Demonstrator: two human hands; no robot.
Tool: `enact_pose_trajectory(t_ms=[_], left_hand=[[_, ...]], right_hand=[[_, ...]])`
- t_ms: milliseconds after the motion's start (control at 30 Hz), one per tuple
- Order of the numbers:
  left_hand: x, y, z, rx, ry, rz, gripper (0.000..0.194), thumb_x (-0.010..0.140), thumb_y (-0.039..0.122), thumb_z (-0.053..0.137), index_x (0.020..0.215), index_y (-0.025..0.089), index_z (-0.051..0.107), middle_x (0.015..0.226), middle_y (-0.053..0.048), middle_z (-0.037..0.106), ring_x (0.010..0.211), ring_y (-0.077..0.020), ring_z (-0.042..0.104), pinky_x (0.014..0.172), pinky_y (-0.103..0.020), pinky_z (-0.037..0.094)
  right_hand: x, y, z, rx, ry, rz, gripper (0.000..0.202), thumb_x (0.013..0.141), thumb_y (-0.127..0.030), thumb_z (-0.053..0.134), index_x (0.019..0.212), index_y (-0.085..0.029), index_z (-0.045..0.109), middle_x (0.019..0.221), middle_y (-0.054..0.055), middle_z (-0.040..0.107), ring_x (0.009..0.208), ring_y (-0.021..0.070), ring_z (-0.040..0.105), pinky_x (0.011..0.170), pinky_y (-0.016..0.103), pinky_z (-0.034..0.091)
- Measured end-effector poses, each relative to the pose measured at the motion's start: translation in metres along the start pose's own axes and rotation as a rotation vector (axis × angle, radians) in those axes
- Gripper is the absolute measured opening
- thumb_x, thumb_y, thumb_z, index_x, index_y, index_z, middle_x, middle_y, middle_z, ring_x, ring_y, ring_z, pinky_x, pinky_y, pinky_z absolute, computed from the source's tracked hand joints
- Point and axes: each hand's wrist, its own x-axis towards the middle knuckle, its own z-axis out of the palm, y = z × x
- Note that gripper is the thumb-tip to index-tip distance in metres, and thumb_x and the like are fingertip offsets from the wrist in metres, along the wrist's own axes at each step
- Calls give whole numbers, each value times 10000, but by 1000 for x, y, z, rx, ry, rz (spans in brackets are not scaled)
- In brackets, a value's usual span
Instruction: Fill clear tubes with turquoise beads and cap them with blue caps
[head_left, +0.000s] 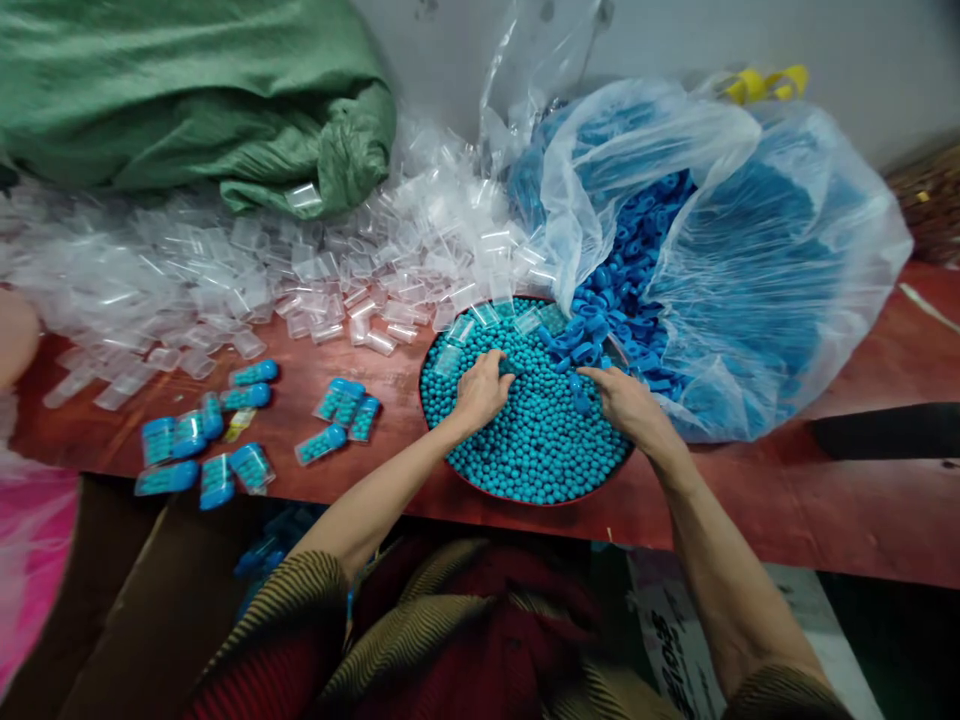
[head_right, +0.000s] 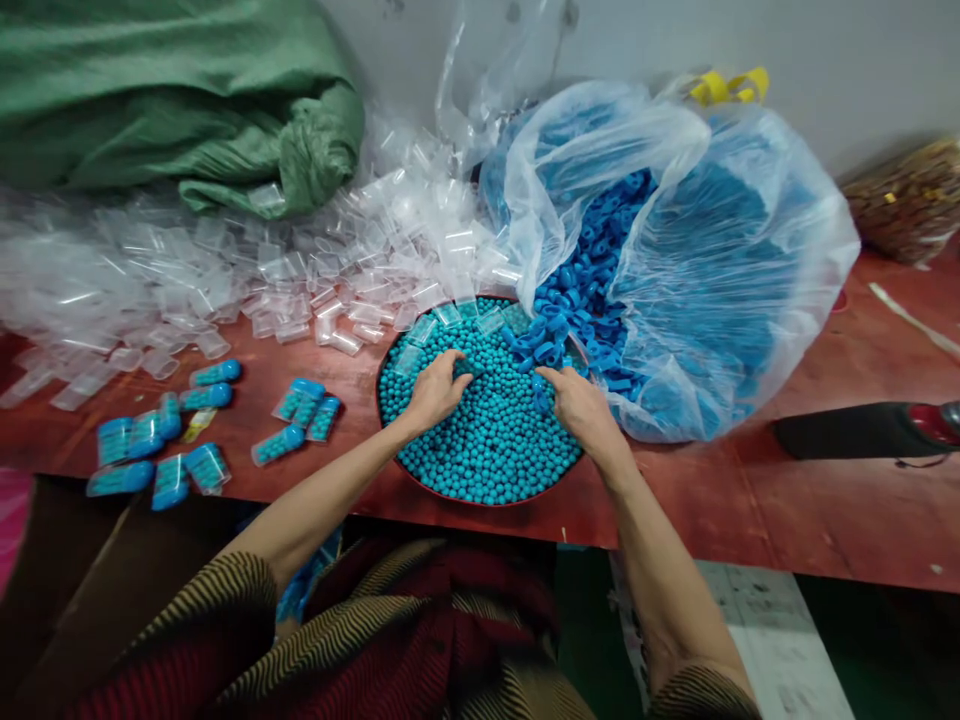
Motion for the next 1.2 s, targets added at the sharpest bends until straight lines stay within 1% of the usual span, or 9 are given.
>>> enact_pose_trajectory(t_ms=[167, 267, 367, 467, 567, 667, 800, 967, 1200], left_hand=[[2, -1, 10, 60, -48, -15, 300, 855, 325, 538, 1126, 203, 577, 1047, -80, 603, 962, -225, 589, 851, -326, 447], [2, -2, 11, 69, -93, 24, 275, 847, 340, 544, 1084, 216, 608, 1005, -73, 587, 942, -225, 581, 843, -327, 442], [2, -5, 8, 38, -124, 88, 235, 843, 291, 539, 1052, 204, 601, 995, -70, 600, 970, -224, 566, 879, -334, 428], [3, -8, 5, -22, -185, 99, 222, 850, 251, 515, 1051, 194, 590, 919, -57, 633, 931, -215, 579, 875, -337, 431], [6, -13, 4, -170, -227, 85, 219, 836, 275, 530, 1018, 182, 609, 847, -33, 639, 846, -191, 588, 831, -315, 446], [10, -17, 4, -391, -242, 80, 214, 814, 280, 531, 966, 160, 622, 837, -15, 630, 792, -150, 570, 775, -276, 455], [10, -19, -3, -697, -349, -53, 288, 807, 315, 490, 1009, 133, 584, 795, -12, 606, 654, -108, 531, 533, -206, 426], [-1, -14, -10, -860, -434, -122, 307, 781, 361, 553, 982, 129, 549, 685, 34, 534, 497, -55, 490, 404, -145, 348], [-16, -16, -11, -971, -444, -251, 383, 779, 363, 584, 1077, 137, 503, 664, 38, 562, 440, -57, 526, 355, -134, 346]], right_hand=[[-3, 4, 5, -141, -122, -147, 412, 867, -139, 413, 1213, -275, 590, 971, 63, 653, 788, 189, 617, 616, 267, 372], [-6, -13, 2, -219, -10, -158, 243, 878, -222, 448, 979, -195, 668, 923, 111, 632, 773, 219, 597, 590, 286, 347], [-6, -33, 2, -230, 123, -204, 241, 884, -148, 390, 866, -144, 630, 889, 145, 619, 833, 238, 584, 634, 301, 352], [-3, -43, 9, -175, 67, -173, 285, 893, -82, 316, 959, -125, 590, 851, 130, 641, 750, 208, 603, 607, 289, 358], [3, -40, 17, -63, 30, -166, 251, 914, -146, 365, 1070, -137, 562, 930, 116, 671, 786, 198, 631, 618, 267, 397], [8, -34, 18, 88, 104, -156, 254, 913, -261, 450, 1112, -151, 562, 1041, 115, 679, 936, 213, 635, 729, 268, 443], [9, -39, 9, 247, 230, -97, 273, 900, -273, 465, 1114, -144, 575, 1014, 107, 700, 911, 219, 655, 745, 281, 468], [10, -62, 5, 213, 306, -195, 408, 912, -165, 354, 1293, -180, 500, 1124, 94, 673, 910, 197, 655, 734, 272, 474], [-3, -71, 13, 199, 297, -245, 412, 918, -176, 351, 1292, -180, 524, 1029, 104, 676, 918, 203, 625, 767, 283, 478]])
